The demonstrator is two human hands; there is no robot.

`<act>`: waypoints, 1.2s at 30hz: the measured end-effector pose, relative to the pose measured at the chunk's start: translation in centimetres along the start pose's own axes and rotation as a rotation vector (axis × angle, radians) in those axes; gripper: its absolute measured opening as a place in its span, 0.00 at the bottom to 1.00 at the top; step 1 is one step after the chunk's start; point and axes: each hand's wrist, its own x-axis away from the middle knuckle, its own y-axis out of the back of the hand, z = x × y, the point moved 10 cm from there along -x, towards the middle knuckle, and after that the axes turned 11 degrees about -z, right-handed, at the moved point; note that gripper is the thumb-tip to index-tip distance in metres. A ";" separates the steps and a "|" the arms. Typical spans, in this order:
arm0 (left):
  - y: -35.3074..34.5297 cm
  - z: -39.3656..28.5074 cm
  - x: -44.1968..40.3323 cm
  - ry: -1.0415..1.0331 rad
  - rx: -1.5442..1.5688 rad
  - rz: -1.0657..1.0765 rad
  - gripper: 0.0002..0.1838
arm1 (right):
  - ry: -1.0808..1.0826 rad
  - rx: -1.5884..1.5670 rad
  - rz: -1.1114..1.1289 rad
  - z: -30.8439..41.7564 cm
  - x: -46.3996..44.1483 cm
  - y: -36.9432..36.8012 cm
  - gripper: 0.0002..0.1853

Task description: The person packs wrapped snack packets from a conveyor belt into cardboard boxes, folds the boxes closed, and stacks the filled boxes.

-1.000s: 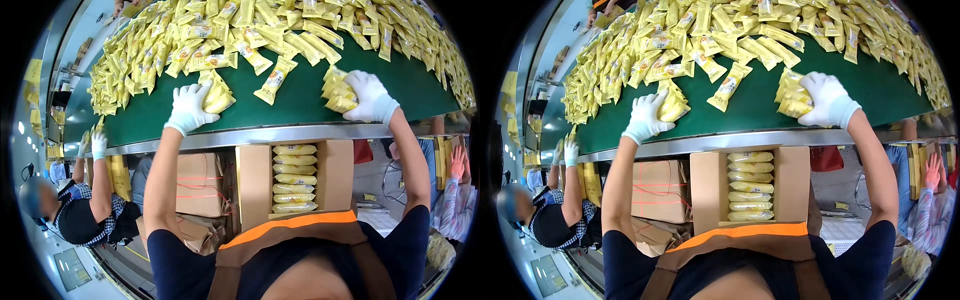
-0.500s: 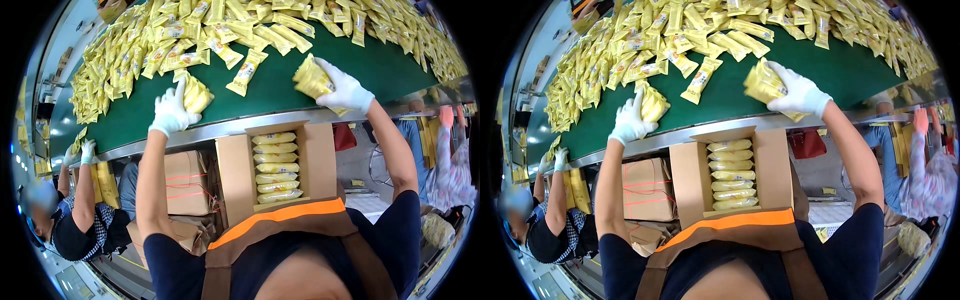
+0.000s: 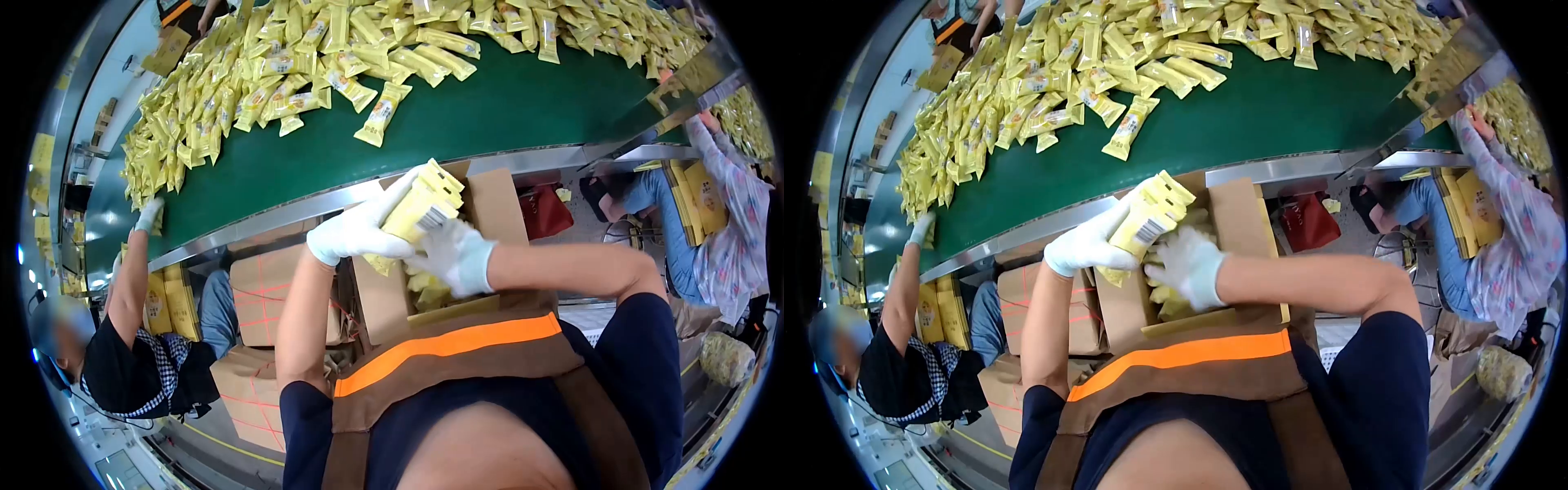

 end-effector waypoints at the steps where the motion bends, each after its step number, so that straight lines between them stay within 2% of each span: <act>1: -0.2 0.3 -0.5 -0.060 -0.066 -0.013 0.59 | 0.037 0.044 -0.154 0.5 0.3 -1.2 0.41; 4: -1.6 -0.9 -1.0 0.059 -0.657 0.034 0.61 | 0.065 -0.118 -0.269 2.2 2.7 -2.1 0.43; 5: -2.1 -0.9 -1.1 0.078 -0.785 -0.021 0.56 | 0.135 -0.142 -0.389 2.8 3.4 -2.6 0.42; 8: -4.2 0.6 -2.5 -0.087 -1.153 -0.088 0.55 | 0.165 -0.130 -0.508 2.5 4.6 -1.7 0.42; 9: -5.1 0.9 -2.9 -0.098 -1.238 -0.117 0.50 | 0.110 -0.250 -0.342 2.3 4.4 -1.9 0.36; 12: -6.8 2.7 -3.1 -0.227 -1.336 -0.277 0.43 | -0.005 -0.236 -0.303 1.5 4.8 -3.4 0.30; 13: -7.3 3.1 -2.7 -0.321 -1.406 -0.361 0.38 | 0.008 -0.163 -0.234 1.9 5.4 -2.7 0.28; 16: -8.2 3.9 -2.7 -0.297 -1.536 -0.327 0.37 | 0.161 -0.077 -0.302 2.3 6.9 -2.4 0.22; 17: -8.6 5.2 -2.6 -0.131 -1.464 -0.178 0.38 | 0.192 -0.122 -0.274 1.8 7.0 -3.1 0.17; 18: -9.2 6.2 -2.5 -0.153 -1.532 -0.175 0.39 | 0.212 -0.265 -0.181 1.2 7.0 -3.3 0.17; 20: -9.8 6.0 -2.1 -0.333 -1.506 -0.222 0.40 | 0.252 -0.544 0.008 -0.9 6.8 -1.9 0.15; 21: -9.7 4.4 -1.7 -0.244 -1.342 0.013 0.39 | 0.154 -0.803 0.025 -3.2 6.9 1.7 0.19; 22: -8.9 1.1 -1.2 -0.412 -1.199 -0.030 0.31 | 0.071 -1.044 -0.135 -6.7 6.5 4.0 0.19; 23: -6.8 -3.3 -1.3 -0.444 -1.010 -0.108 0.26 | 0.123 -1.076 -0.537 -10.4 6.1 7.9 0.16; 24: -4.1 -6.6 -2.0 -0.472 -0.818 -0.180 0.22 | -0.107 -1.104 -0.695 -15.1 6.1 10.1 0.12; 25: 1.0 -8.0 -3.0 -0.525 -0.827 -0.492 0.19 | -0.160 -1.214 -0.841 -19.2 5.5 11.3 0.10; 26: 6.0 -9.1 -3.3 -0.571 -0.822 -0.806 0.16 | -0.230 -1.148 -0.975 -23.2 4.5 12.1 0.12; 27: 10.4 -8.5 -4.7 -0.394 -0.776 -0.964 0.17 | -0.321 -0.963 -0.988 -26.5 2.8 12.6 0.15; 28: 15.0 -5.1 -6.7 -0.257 -0.765 -1.049 0.22 | -0.365 -0.698 -0.976 -28.6 0.4 13.0 0.18; 29: 17.7 -3.1 -8.6 -0.228 -1.052 -1.089 0.33 | -0.380 -0.575 -0.886 -29.4 -2.3 13.4 0.20; 30: 20.4 -0.2 -10.7 0.061 -1.146 -1.045 0.47 | -0.357 -0.467 -0.878 -30.6 -5.4 12.9 0.22; 31: 22.3 2.0 -11.7 0.094 -1.045 -1.158 0.51 | -0.263 -0.251 -0.862 -31.1 -8.7 12.7 0.25; 33: 23.8 4.5 -13.0 0.191 -0.876 -1.281 0.59 | -0.440 -0.224 -0.935 -31.9 -11.7 12.7 0.30; 34: 23.7 5.5 -13.3 0.075 -0.864 -1.306 0.56 | -0.511 -0.094 -0.921 -32.4 -13.5 11.4 0.29; 36: 23.7 6.6 -12.5 -0.020 -0.780 -1.236 0.55 | -0.535 0.144 -0.965 -30.8 -14.5 9.8 0.26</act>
